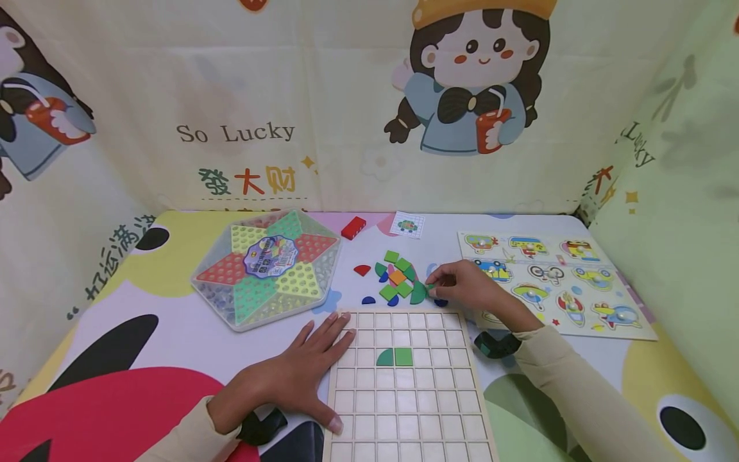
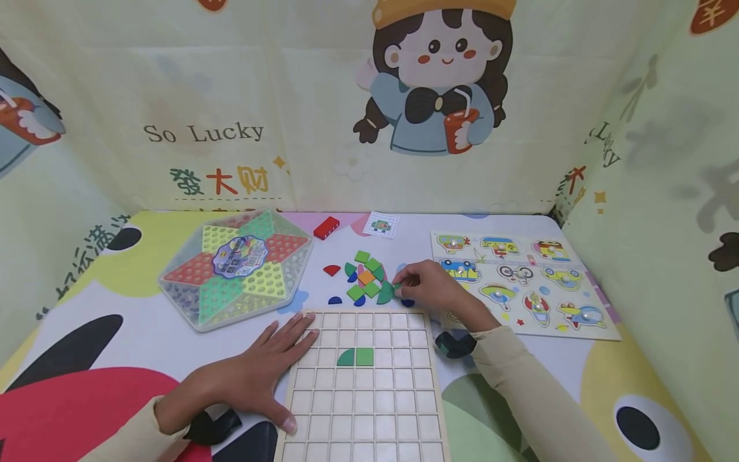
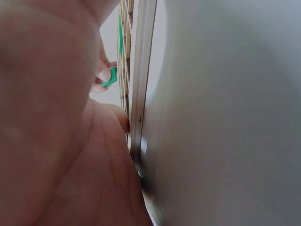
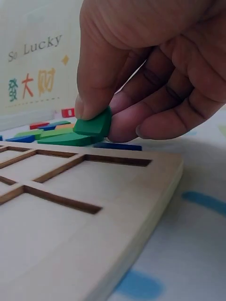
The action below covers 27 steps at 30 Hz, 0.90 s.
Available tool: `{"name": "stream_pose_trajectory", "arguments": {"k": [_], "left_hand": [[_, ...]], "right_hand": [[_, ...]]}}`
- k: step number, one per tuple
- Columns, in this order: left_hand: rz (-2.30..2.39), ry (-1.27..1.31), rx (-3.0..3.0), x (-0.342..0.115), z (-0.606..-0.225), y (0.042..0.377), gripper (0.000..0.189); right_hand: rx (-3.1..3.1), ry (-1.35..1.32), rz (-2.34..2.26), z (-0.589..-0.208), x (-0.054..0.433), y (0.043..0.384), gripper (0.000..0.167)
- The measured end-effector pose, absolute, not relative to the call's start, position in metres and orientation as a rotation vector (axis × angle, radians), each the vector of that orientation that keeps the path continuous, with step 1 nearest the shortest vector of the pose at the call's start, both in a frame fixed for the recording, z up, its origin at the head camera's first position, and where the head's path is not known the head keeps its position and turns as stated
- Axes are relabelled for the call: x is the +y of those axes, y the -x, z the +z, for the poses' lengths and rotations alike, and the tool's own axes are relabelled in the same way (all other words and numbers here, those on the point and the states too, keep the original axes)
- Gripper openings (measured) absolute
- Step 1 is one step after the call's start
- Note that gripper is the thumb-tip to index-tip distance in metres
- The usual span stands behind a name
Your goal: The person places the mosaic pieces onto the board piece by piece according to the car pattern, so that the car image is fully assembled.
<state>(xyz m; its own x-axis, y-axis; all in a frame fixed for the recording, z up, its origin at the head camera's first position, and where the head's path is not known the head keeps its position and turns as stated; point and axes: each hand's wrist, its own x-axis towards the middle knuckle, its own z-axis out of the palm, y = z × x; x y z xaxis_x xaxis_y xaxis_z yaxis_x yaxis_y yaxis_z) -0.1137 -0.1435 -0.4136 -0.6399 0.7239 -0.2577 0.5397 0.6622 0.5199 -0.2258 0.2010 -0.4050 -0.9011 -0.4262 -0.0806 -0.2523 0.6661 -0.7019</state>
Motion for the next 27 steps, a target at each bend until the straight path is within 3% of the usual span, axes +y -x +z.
{"name": "stream_pose_trajectory", "arguments": {"k": [27], "left_hand": [[0.562,-1.011,2.441,-0.145,-0.413,0.114,0.122]], "right_hand": [[2.443,0.812,-1.102,-0.391,0.189,0.17,0.01]]}}
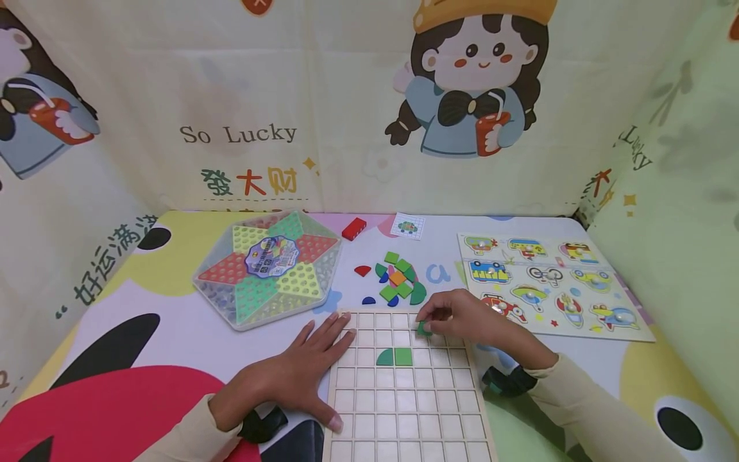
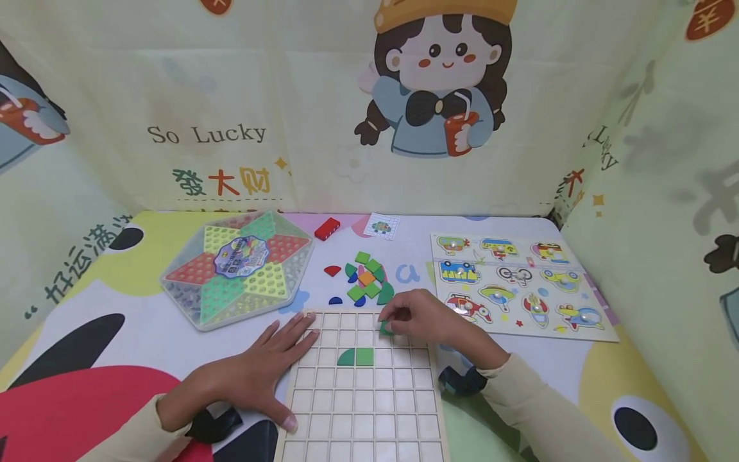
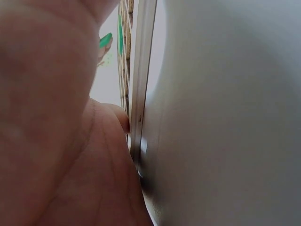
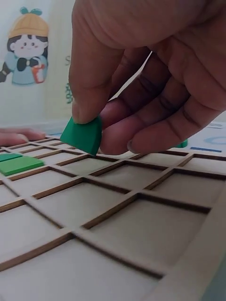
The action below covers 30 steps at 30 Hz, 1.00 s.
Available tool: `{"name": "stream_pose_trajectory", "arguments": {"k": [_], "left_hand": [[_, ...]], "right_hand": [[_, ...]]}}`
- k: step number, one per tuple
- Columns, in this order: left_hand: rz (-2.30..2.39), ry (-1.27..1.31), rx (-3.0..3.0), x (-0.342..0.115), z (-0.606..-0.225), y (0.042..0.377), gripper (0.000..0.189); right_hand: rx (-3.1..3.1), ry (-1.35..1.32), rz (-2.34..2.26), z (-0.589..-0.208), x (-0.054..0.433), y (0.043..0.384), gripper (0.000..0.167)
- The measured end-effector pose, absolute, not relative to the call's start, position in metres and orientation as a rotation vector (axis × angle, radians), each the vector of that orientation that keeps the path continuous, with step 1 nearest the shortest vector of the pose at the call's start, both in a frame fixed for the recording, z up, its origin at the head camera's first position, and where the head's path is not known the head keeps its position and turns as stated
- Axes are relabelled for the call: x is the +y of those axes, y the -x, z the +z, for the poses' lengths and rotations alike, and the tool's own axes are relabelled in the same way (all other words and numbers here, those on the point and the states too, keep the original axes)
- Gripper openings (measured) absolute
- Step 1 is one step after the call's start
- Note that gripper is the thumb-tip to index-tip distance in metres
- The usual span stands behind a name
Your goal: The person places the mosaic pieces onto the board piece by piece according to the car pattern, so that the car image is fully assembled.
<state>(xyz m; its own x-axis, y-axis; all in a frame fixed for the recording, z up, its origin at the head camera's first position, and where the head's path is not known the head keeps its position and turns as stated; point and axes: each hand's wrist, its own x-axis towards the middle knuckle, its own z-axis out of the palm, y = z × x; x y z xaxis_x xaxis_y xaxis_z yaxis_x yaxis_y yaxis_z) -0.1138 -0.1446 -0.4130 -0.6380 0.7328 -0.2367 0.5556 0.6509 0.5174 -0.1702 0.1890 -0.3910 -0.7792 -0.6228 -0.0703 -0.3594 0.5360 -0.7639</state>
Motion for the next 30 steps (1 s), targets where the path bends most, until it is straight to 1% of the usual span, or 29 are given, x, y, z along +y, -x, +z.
{"name": "stream_pose_trajectory", "arguments": {"k": [6,18,30], "left_hand": [[0.554,-0.994,2.435,-0.144,-0.412,0.114,0.122],[0.561,-0.98,2.431,-0.144,-0.414,0.114,0.122],[0.552,-0.98,2.433,-0.144,-0.415,0.114,0.123]], "right_hand": [[2.357,0.884,-1.107,-0.393,0.185,0.162,0.009],[2.293,0.966,-1.116,-0.4,0.181,0.148,0.011],[2.309,0.897,-1.115,-0.399,0.18,0.145,0.007]]}}
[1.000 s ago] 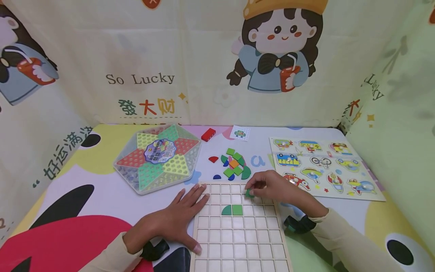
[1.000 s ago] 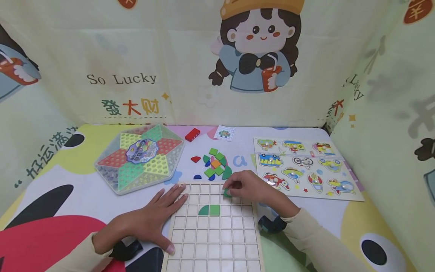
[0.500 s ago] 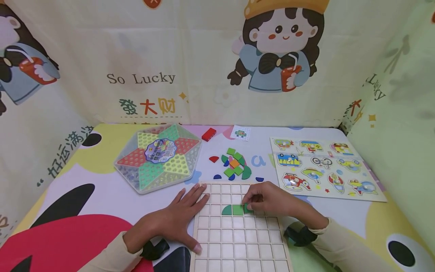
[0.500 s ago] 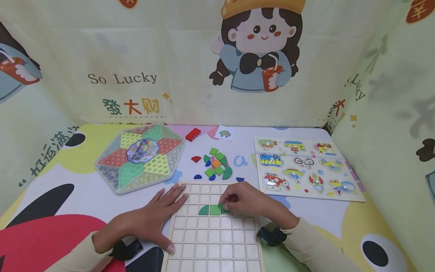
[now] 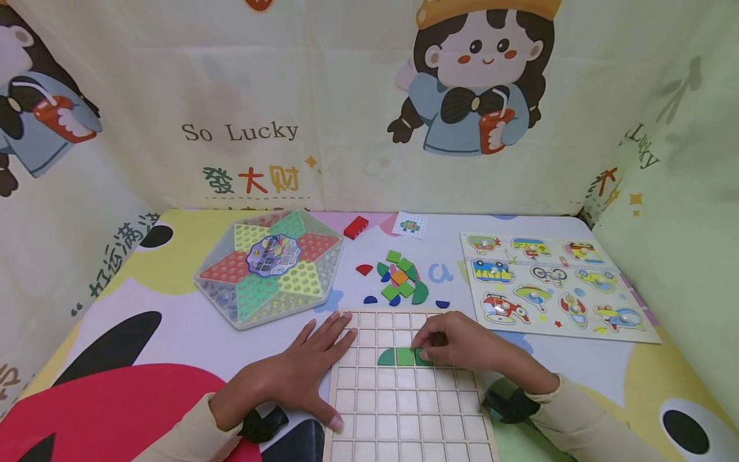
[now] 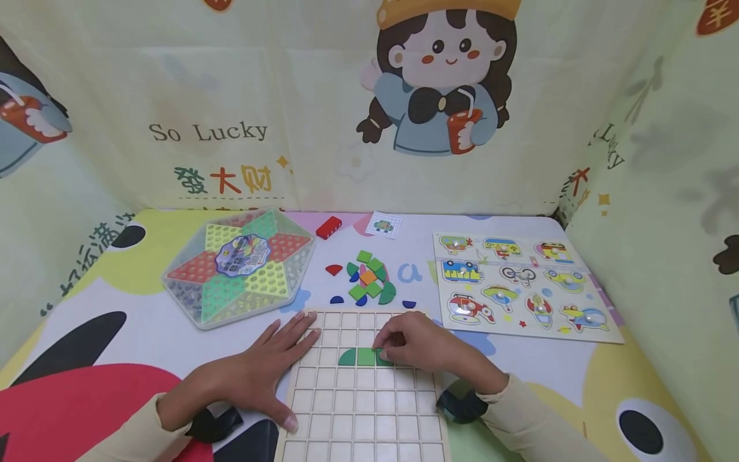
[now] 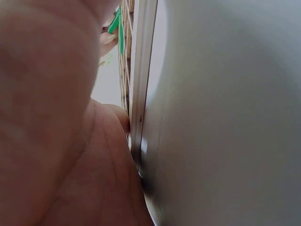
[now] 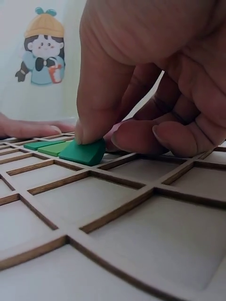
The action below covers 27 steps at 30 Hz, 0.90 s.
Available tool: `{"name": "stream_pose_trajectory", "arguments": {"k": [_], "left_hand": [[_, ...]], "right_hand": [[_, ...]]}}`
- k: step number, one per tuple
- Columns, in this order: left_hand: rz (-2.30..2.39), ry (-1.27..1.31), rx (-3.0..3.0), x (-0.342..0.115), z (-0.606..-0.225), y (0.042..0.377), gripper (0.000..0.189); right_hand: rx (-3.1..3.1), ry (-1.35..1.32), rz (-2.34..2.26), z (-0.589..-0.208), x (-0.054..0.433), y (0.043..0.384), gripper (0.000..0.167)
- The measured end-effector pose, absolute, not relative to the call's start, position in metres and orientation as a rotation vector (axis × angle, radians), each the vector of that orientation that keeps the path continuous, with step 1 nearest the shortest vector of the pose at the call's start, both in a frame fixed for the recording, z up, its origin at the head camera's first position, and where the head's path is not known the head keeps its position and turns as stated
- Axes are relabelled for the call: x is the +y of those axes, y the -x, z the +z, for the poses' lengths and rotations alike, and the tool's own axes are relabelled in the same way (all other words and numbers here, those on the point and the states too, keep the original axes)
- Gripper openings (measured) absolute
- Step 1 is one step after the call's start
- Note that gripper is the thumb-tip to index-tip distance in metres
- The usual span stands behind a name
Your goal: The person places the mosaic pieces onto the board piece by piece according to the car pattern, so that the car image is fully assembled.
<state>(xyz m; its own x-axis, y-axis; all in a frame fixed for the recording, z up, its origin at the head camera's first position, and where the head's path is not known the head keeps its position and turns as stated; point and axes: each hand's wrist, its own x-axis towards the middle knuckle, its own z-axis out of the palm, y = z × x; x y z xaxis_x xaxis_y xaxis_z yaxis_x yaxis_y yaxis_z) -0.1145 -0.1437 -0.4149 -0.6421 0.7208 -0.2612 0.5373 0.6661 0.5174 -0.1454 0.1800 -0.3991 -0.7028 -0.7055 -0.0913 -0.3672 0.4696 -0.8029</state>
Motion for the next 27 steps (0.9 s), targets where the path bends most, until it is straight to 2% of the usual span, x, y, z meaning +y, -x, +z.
{"name": "stream_pose_trajectory", "arguments": {"k": [9,20,27], "left_hand": [[0.563,-0.989,2.422,-0.144,-0.415,0.116,0.122],[0.559,-0.995,2.43,-0.145,-0.415,0.115,0.122],[0.557,-0.993,2.435,-0.145,-0.416,0.115,0.123]], "right_hand": [[2.401,0.912,-0.994,-0.399,0.177,0.146,0.011],[2.443,0.866,-1.063,-0.398,0.173,0.154,0.005],[2.523,0.82,-1.116,-0.401,0.178,0.167,0.013]]}}
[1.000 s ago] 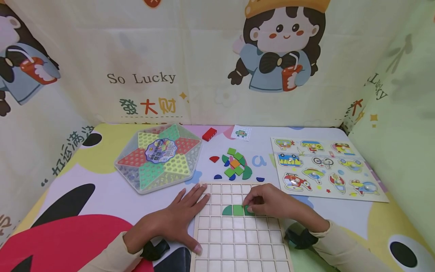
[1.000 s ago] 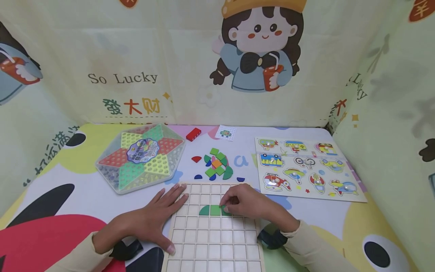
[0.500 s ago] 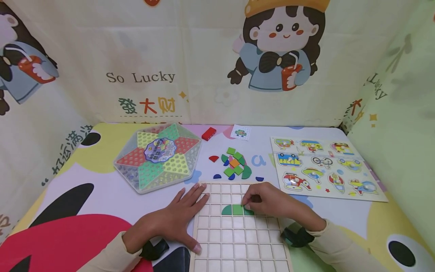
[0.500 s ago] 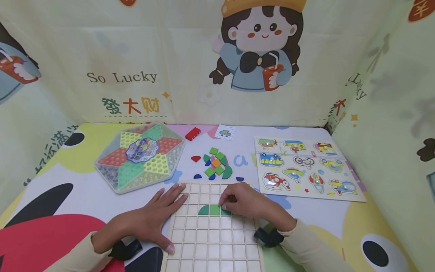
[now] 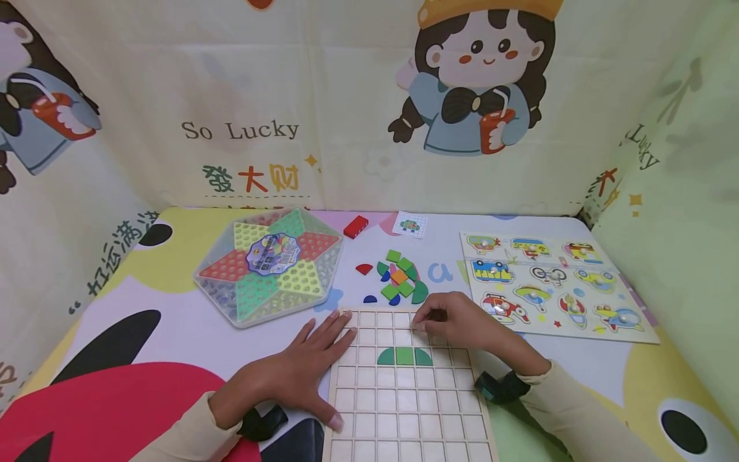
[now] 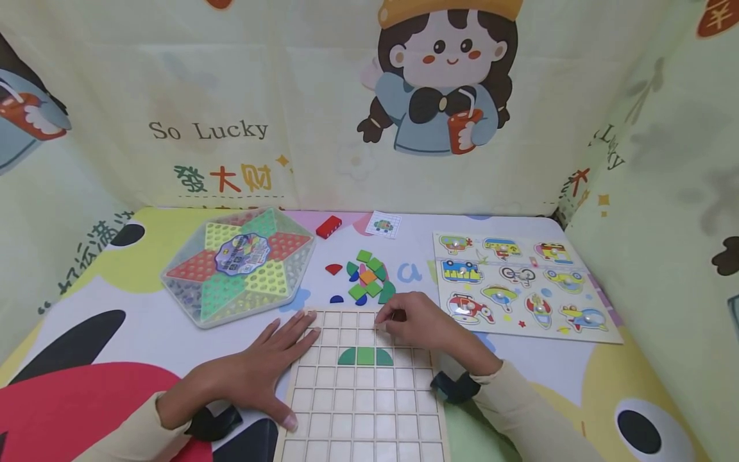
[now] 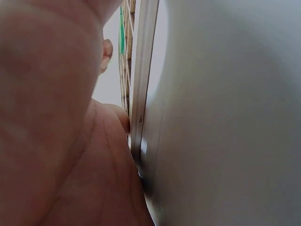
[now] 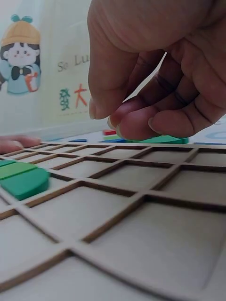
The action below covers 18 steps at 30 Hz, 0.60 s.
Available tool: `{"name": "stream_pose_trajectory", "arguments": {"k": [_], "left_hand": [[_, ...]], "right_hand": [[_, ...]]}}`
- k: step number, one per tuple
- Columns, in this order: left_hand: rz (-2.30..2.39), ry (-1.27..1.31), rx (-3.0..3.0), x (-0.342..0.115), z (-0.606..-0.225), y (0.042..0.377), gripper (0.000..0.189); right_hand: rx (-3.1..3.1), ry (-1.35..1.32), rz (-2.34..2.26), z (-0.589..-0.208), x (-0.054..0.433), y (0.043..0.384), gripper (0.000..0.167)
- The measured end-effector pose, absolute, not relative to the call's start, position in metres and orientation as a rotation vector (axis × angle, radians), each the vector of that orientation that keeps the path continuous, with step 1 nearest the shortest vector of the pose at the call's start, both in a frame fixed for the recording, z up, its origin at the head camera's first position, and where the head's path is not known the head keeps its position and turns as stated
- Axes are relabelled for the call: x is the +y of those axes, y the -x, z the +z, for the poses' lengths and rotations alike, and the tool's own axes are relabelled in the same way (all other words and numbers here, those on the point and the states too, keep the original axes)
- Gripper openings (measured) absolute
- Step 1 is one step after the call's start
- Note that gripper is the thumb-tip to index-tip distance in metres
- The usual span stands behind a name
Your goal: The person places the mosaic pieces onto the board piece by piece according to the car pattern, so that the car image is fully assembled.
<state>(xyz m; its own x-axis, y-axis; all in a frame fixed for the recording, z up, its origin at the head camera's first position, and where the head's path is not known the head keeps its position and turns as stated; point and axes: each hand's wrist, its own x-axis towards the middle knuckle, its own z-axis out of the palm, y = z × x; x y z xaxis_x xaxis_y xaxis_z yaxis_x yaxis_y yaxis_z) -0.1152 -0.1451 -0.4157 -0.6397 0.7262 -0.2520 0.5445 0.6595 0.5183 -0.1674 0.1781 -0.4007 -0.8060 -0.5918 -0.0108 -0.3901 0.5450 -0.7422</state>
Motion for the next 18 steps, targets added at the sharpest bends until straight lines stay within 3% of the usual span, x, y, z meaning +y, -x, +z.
{"name": "stream_pose_trajectory", "arguments": {"k": [9,18], "left_hand": [[0.559,-0.986,2.432,-0.146,-0.416,0.116,0.122],[0.576,-0.988,2.422,-0.145,-0.416,0.115,0.121]], "right_hand": [[2.629,0.591,-1.159,-0.4,0.182,0.189,0.009],[2.697,0.524,-1.204,-0.404,0.185,0.205,0.014]]}}
